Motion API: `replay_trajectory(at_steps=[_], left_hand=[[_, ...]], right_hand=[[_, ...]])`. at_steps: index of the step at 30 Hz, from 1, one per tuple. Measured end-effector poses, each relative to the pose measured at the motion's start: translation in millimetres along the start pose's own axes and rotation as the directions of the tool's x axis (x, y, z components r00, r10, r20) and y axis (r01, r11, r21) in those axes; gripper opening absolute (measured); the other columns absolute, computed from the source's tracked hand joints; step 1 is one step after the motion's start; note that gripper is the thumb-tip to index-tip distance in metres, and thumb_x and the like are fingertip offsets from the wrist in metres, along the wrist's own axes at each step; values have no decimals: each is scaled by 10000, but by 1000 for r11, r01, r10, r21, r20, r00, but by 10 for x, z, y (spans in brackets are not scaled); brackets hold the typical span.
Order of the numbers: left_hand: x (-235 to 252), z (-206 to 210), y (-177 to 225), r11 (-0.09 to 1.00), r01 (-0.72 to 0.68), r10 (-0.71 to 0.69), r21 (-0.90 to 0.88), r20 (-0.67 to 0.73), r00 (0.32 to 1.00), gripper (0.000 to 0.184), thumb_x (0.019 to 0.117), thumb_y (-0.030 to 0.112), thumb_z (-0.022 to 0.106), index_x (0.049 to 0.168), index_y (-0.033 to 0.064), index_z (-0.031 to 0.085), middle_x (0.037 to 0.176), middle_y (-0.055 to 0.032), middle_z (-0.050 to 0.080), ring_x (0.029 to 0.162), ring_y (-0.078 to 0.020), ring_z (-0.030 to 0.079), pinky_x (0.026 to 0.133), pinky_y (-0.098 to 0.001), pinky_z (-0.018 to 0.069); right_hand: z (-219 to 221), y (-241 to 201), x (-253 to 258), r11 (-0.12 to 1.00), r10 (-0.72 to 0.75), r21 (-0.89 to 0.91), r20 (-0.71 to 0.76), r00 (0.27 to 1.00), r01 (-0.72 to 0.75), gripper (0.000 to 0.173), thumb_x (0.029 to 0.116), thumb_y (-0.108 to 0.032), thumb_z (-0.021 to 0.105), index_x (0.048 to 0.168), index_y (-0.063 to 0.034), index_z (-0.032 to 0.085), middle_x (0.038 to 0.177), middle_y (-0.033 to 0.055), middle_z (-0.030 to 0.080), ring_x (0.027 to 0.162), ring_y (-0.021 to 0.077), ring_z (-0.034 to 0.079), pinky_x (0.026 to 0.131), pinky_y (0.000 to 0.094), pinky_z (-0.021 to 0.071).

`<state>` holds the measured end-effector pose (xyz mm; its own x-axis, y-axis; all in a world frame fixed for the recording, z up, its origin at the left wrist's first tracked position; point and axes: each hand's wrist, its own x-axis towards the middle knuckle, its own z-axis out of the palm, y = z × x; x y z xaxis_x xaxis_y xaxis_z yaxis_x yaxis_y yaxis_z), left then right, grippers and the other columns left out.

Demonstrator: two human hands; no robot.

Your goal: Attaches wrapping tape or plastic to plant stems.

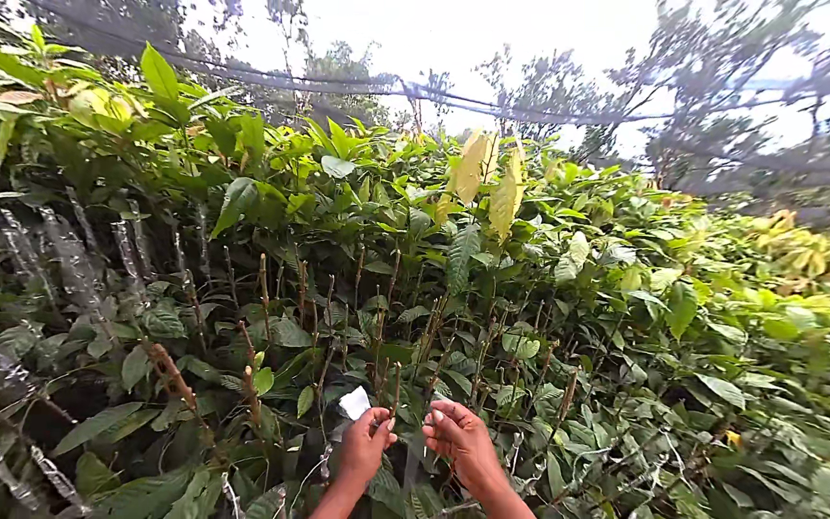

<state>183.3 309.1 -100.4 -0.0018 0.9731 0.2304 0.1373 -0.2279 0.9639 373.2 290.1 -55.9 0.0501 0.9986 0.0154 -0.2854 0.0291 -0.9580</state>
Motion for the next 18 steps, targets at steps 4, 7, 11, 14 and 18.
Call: replay_trajectory(at_steps=[4, 7, 11, 14, 18], left_hand=[[-5, -40, -96, 966, 91, -47, -241, 183, 982, 251, 977, 42, 617, 1216, -31, 628, 1108, -126, 717, 859, -195, 744, 807, -354, 637], [11, -46, -176, 876, 195, -80, -440, 266, 961, 266, 1042, 60, 482, 1268, -50, 569, 1091, -141, 714, 813, -210, 738, 761, -366, 633], [44, -16, -196, 794, 283, -129, -538, 306, 943, 220, 1079, 135, 481, 1163, -40, 584, 937, -126, 725, 723, -212, 733, 691, -365, 635], [46, -17, -187, 816, 238, -99, -527, 278, 956, 122, 965, 17, 633, 1066, -39, 595, 850, -110, 734, 692, -204, 736, 678, -353, 636], [31, -30, -181, 951, 60, -5, -302, 177, 984, 195, 951, 80, 699, 1115, -18, 661, 949, -92, 748, 753, -164, 741, 740, -339, 640]], right_hand=[[135, -160, 281, 765, 70, -639, 200, 977, 76, 195, 1049, -106, 565, 1187, 1, 652, 1009, 116, 738, 840, 196, 751, 792, 363, 641], [232, -284, 434, 415, 148, -838, 447, 882, 354, 238, 1022, -113, 572, 1197, -37, 715, 1112, 124, 739, 997, 224, 725, 957, 436, 576], [315, -397, 518, 247, 289, -774, 633, 718, 583, 193, 976, -108, 649, 1122, -55, 765, 1161, 162, 723, 1127, 297, 675, 1039, 513, 505], [358, -436, 521, 214, 329, -781, 624, 709, 587, 195, 960, -74, 648, 1110, -24, 763, 1148, 186, 716, 1117, 323, 669, 1025, 523, 500], [419, -447, 502, 167, 396, -878, 477, 785, 449, 256, 1001, -158, 618, 1208, -55, 729, 1160, 166, 730, 1101, 306, 690, 1017, 542, 505]])
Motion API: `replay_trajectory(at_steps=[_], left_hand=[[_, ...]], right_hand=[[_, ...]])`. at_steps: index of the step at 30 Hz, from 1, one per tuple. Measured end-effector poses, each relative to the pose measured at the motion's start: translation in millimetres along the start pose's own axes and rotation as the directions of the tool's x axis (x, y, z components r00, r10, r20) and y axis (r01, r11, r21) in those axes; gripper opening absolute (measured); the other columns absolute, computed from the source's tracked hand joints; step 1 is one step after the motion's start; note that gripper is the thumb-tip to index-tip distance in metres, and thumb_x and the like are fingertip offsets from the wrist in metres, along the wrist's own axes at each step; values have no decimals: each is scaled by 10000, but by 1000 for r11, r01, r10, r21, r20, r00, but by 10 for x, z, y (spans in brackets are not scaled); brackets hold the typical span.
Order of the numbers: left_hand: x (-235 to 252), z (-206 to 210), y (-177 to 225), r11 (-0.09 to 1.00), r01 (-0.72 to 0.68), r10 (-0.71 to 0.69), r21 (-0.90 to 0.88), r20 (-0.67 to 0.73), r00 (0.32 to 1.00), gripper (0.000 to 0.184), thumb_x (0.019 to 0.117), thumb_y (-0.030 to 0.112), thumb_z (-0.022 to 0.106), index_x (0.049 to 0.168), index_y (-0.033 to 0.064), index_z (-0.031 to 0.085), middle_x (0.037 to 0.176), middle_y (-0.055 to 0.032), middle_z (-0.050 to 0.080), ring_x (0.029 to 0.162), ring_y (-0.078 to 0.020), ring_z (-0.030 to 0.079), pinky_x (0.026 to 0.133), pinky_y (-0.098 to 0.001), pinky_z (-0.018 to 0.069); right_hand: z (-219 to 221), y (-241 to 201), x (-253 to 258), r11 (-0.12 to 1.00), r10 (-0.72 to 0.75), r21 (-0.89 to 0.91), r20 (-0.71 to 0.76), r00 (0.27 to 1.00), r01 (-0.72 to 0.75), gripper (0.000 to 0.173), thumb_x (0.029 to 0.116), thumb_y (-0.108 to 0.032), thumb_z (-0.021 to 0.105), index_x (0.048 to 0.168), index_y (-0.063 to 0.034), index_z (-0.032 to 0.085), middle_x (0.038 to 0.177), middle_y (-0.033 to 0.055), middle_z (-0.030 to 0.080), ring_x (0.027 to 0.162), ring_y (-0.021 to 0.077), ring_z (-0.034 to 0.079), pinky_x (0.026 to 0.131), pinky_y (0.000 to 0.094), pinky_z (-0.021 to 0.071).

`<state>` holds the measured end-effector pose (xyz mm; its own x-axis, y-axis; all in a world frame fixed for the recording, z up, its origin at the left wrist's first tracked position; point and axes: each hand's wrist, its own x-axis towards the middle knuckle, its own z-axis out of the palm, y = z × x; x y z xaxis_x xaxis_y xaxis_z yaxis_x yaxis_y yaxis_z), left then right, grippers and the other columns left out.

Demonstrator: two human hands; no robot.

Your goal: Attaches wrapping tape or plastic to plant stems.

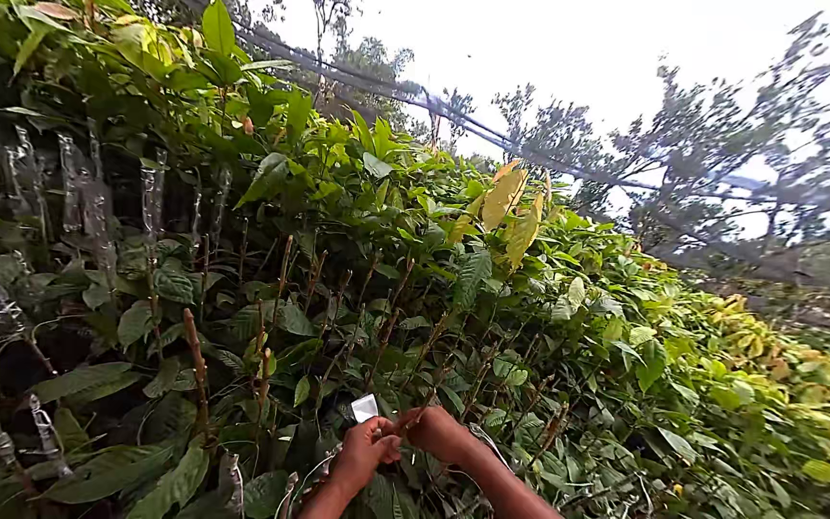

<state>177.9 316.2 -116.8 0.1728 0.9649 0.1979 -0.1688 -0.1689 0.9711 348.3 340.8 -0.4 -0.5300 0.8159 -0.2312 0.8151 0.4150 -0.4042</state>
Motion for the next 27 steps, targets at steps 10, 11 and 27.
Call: replay_trajectory(at_steps=[10, 11, 27], left_hand=[[-76, 46, 113, 980, 33, -53, 199, 95, 994, 230, 1011, 156, 621, 1150, -4, 712, 983, -103, 743, 849, -139, 714, 849, -353, 585], [-160, 113, 73, 975, -50, 18, 215, 148, 989, 229, 989, 138, 623, 1127, -13, 727, 986, -116, 751, 898, -164, 716, 892, -387, 571], [-233, 191, -9, 979, -154, 160, 134, -30, 987, 179, 872, 100, 699, 1005, -12, 739, 919, -78, 742, 849, -118, 699, 834, -339, 569]], right_hand=[[372, -1033, -708, 967, 66, -253, 170, 983, -21, 343, 1006, -102, 565, 1342, -101, 633, 1123, 233, 716, 1053, 439, 692, 906, 656, 523], [283, -1046, -626, 979, 76, -200, 225, 971, -30, 277, 1010, -115, 578, 1263, -66, 678, 1112, 220, 717, 1032, 411, 696, 914, 641, 531], [27, -1314, -698, 975, 42, -223, 229, 972, 11, 279, 1020, -114, 590, 1282, -61, 671, 1125, 230, 710, 1024, 415, 694, 899, 632, 536]])
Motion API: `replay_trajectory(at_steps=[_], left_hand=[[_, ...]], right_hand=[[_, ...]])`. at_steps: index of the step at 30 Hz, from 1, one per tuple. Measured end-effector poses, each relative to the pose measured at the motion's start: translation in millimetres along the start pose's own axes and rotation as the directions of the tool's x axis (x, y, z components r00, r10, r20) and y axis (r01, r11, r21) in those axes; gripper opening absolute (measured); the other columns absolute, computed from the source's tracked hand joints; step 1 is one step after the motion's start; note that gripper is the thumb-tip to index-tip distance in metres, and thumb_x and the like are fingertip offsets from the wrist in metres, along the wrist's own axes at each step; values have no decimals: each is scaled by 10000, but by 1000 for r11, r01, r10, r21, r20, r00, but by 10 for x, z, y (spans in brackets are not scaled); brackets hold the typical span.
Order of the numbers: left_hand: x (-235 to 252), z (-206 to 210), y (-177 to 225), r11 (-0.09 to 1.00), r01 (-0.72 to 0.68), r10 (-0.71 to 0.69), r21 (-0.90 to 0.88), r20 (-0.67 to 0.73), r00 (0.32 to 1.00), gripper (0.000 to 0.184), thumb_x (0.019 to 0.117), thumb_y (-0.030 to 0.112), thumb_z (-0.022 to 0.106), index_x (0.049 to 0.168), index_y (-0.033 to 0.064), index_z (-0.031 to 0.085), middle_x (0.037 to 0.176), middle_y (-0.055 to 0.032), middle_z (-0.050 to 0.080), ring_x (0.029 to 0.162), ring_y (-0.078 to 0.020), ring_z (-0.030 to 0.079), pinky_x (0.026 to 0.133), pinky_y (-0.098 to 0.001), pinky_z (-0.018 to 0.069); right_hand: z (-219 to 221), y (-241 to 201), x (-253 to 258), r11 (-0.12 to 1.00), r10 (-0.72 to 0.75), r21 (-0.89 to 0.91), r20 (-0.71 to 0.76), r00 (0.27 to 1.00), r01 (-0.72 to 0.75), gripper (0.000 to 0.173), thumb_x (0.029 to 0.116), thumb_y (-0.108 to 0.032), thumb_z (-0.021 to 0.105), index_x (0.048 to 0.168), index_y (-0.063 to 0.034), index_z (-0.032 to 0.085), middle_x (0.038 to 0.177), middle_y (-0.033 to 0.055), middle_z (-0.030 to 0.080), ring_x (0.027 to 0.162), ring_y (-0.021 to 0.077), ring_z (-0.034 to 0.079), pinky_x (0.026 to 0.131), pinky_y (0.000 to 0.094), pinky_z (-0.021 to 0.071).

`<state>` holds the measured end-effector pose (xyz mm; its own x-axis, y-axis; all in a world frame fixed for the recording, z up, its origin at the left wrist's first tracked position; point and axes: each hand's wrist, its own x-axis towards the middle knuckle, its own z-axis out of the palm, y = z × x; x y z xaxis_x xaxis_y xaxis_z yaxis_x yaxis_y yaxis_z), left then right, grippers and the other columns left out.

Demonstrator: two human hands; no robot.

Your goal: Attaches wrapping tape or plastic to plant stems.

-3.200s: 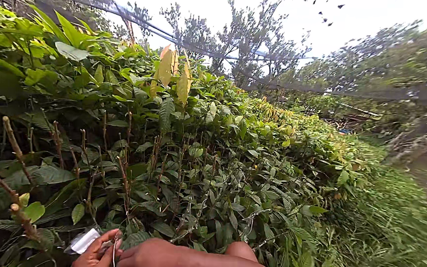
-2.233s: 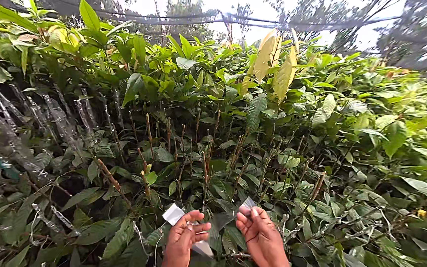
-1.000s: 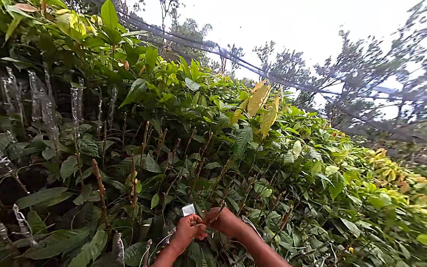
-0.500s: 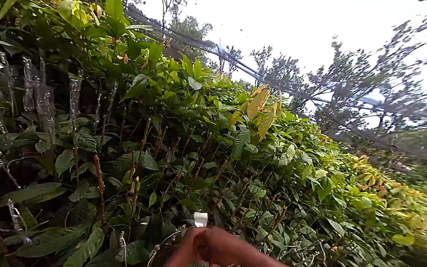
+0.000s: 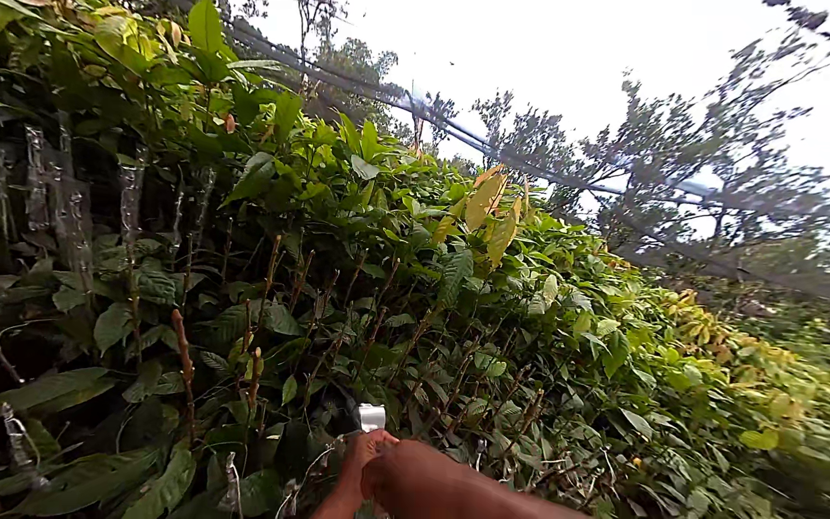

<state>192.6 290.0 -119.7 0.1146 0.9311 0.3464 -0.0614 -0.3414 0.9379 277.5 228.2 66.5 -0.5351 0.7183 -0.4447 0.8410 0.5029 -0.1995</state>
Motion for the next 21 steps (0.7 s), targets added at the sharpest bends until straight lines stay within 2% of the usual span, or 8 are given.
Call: replay_trajectory(at_steps=[3, 4, 6, 9, 12, 15, 18, 21], left_hand=[[-158, 73, -10, 964, -98, 33, 247, 255, 966, 193, 928, 172, 719, 1046, 25, 759, 1004, -101, 762, 919, -202, 733, 908, -445, 585], [-181, 25, 12, 947, -115, 16, 300, 313, 950, 193, 943, 198, 709, 1050, 48, 766, 1008, -94, 762, 917, -204, 729, 904, -453, 580], [-153, -119, 32, 938, -128, 22, 321, 315, 949, 202, 950, 230, 703, 1044, 63, 766, 973, -81, 761, 876, -185, 724, 867, -435, 584], [-90, -305, 70, 975, 8, -39, 222, 134, 990, 226, 942, 221, 714, 1060, 31, 743, 925, -78, 762, 788, -150, 738, 794, -365, 622], [41, -288, 187, 993, 108, -107, 53, -30, 994, 184, 926, 117, 727, 1066, -1, 706, 958, -89, 729, 794, -145, 733, 774, -337, 638], [-69, -34, 173, 976, -49, 38, 212, 58, 998, 222, 887, 151, 717, 1034, -14, 742, 963, -114, 746, 896, -171, 713, 883, -405, 577], [-118, -25, 115, 927, -78, -5, 367, 219, 976, 249, 952, 280, 702, 1051, 56, 751, 945, -89, 755, 839, -196, 729, 844, -444, 596], [-44, -255, 125, 959, -57, 29, 277, 104, 994, 240, 948, 253, 700, 1061, 46, 742, 904, -68, 754, 747, -144, 731, 757, -359, 628]], right_hand=[[-461, 528, 77, 857, 1, 514, -93, 996, 47, 381, 1036, -89, 556, 1407, -10, 522, 1359, 152, 630, 991, 223, 683, 828, 426, 558], [-542, 717, 83, 872, 54, 489, -104, 993, 4, 427, 1044, -77, 541, 1461, -34, 458, 1450, 127, 578, 1060, 201, 673, 858, 403, 552], [-542, 903, 91, 982, 186, 50, -128, 974, -181, 479, 1030, -60, 535, 1500, -66, 441, 1458, 152, 579, 1258, 287, 623, 1015, 508, 517], [-188, 824, -20, 876, 255, -378, -165, 953, -300, 294, 1000, -53, 556, 1282, -56, 637, 1154, 244, 684, 1218, 463, 583, 1036, 635, 431], [7, 241, -212, 964, 76, -246, -103, 992, -99, 274, 1001, -97, 594, 1261, -94, 680, 1101, 236, 706, 1088, 459, 659, 928, 663, 501], [-224, 180, -61, 995, -59, 76, -133, 989, 70, 288, 1041, -152, 563, 1291, -68, 680, 1188, 202, 709, 1111, 374, 680, 975, 619, 508], [-522, 833, 69, 984, 152, -81, -107, 983, -161, 377, 1055, -120, 510, 1427, -66, 542, 1293, 216, 654, 1200, 392, 636, 995, 619, 497], [-291, 841, 54, 897, 311, -295, -105, 945, -328, 275, 1035, -161, 552, 1279, -72, 643, 1167, 262, 684, 1127, 493, 644, 889, 714, 495]])
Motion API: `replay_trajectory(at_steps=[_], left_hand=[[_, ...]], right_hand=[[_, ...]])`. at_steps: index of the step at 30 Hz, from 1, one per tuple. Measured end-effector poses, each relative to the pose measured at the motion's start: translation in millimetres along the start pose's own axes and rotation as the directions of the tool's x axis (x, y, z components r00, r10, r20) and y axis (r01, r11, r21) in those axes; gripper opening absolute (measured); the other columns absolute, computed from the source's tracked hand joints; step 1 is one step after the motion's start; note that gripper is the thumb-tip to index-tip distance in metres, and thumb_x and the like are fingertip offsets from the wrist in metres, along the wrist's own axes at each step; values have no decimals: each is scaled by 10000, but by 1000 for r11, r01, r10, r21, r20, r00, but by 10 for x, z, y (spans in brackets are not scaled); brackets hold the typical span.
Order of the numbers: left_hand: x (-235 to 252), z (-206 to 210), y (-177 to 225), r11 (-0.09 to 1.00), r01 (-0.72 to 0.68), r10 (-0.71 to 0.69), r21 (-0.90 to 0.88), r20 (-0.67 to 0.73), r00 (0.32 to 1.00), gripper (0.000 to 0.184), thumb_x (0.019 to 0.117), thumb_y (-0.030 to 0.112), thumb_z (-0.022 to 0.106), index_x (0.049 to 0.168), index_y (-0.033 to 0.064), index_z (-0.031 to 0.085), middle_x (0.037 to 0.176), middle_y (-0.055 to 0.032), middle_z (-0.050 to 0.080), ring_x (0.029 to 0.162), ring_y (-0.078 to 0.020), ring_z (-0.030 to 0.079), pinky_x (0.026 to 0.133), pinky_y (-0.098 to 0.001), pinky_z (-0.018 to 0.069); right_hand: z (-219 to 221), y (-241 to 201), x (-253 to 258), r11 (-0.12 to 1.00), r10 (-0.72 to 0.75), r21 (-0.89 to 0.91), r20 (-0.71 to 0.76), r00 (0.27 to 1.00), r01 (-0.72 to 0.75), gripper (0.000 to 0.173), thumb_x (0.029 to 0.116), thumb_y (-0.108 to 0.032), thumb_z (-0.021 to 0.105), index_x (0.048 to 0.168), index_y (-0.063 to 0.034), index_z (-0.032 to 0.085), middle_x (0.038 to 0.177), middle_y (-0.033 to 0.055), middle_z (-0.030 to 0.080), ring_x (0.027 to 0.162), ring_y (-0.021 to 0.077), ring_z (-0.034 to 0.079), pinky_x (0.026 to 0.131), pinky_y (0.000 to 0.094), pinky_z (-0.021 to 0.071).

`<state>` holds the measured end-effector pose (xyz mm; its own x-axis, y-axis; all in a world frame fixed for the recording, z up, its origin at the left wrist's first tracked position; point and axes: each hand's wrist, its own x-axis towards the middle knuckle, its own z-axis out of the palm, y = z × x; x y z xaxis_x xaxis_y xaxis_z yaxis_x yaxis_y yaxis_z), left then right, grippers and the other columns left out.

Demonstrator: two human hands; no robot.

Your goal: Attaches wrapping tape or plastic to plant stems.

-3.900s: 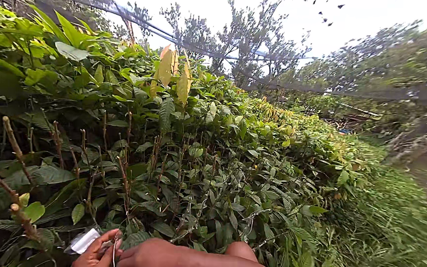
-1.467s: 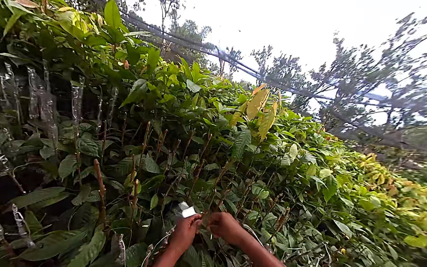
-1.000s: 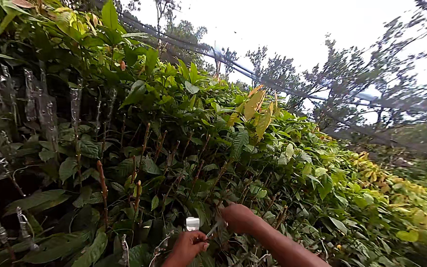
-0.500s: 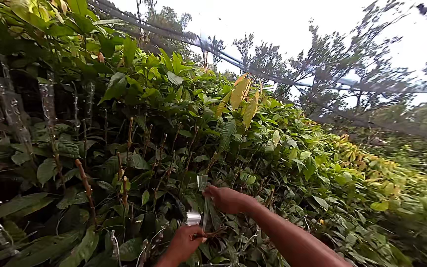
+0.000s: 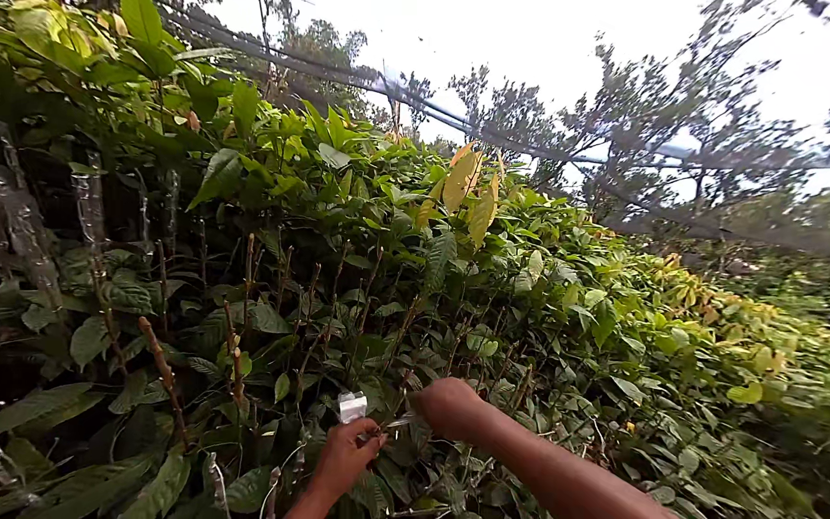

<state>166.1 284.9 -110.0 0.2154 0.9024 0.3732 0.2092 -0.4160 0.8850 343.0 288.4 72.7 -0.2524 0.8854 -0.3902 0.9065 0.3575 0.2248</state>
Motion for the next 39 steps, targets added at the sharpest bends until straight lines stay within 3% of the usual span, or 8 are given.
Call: replay_trajectory(at_steps=[8, 13, 18, 21, 27, 31, 33, 39], left_hand=[[144, -110, 58, 971, 121, -154, -206, -153, 976, 214, 969, 101, 691, 1159, 3, 707, 970, -85, 760, 723, -129, 742, 708, -294, 641], [144, -39, 62, 972, 84, -121, -221, -157, 980, 187, 955, 87, 703, 1121, 3, 718, 1004, -80, 753, 748, -125, 742, 727, -291, 644], [149, -17, 52, 956, 95, -142, -277, -153, 978, 167, 942, 83, 715, 1093, 11, 717, 965, -59, 756, 728, -118, 738, 716, -290, 645], [158, -34, 44, 955, 101, -149, -279, -154, 977, 173, 941, 92, 723, 1093, 11, 712, 961, -56, 756, 719, -116, 736, 709, -289, 644], [207, -136, 111, 934, 204, -244, -295, -106, 964, 152, 966, 106, 702, 1092, 21, 704, 928, -59, 753, 682, -127, 729, 675, -293, 636], [178, 68, 115, 987, 123, -131, -102, -68, 989, 221, 921, 178, 677, 1056, 22, 756, 964, -77, 755, 876, -134, 710, 855, -367, 569], [102, 149, 146, 997, 72, -73, 11, 43, 996, 315, 940, 217, 710, 1156, -12, 703, 1053, -135, 734, 970, -205, 718, 949, -417, 576], [107, -236, 4, 997, 53, -47, 51, -112, 993, 202, 914, 245, 705, 1006, 75, 766, 877, -39, 751, 734, -124, 716, 749, -365, 617]], right_hand=[[182, 10, 10, 881, -184, 447, 18, 983, 157, 345, 979, -175, 702, 1292, -34, 667, 1153, 188, 726, 1080, 338, 695, 1003, 567, 503], [248, 60, 77, 843, -216, 510, 31, 976, 170, 276, 927, -181, 763, 1147, -23, 712, 979, 157, 706, 892, 276, 660, 865, 527, 522], [209, 127, 36, 828, -199, 536, 7, 980, 164, 459, 1047, -430, 578, 1018, 12, 700, 915, 140, 664, 824, 236, 610, 806, 492, 494], [229, 147, 32, 844, -81, 529, -40, 996, 90, 384, 970, -361, 717, 889, 8, 645, 800, 110, 595, 737, 229, 558, 714, 474, 468], [169, -296, -211, 970, -91, 218, -68, 993, 104, 434, 995, -110, 599, 1420, -112, 510, 1088, 227, 704, 1043, 442, 686, 887, 642, 529], [23, -809, -282, 925, -336, 161, -84, 938, 346, 225, 1024, -129, 572, 1205, -47, 678, 1083, 235, 706, 1047, 449, 676, 877, 671, 515], [-247, -506, -18, 871, -348, 335, -90, 933, 358, 300, 1041, -169, 576, 1295, -40, 671, 1214, 222, 693, 1151, 392, 657, 997, 629, 492], [177, 112, 181, 963, -212, 197, 145, 966, 182, 393, 1035, -134, 596, 1423, -79, 566, 1292, 253, 646, 1215, 447, 615, 1020, 674, 452]])
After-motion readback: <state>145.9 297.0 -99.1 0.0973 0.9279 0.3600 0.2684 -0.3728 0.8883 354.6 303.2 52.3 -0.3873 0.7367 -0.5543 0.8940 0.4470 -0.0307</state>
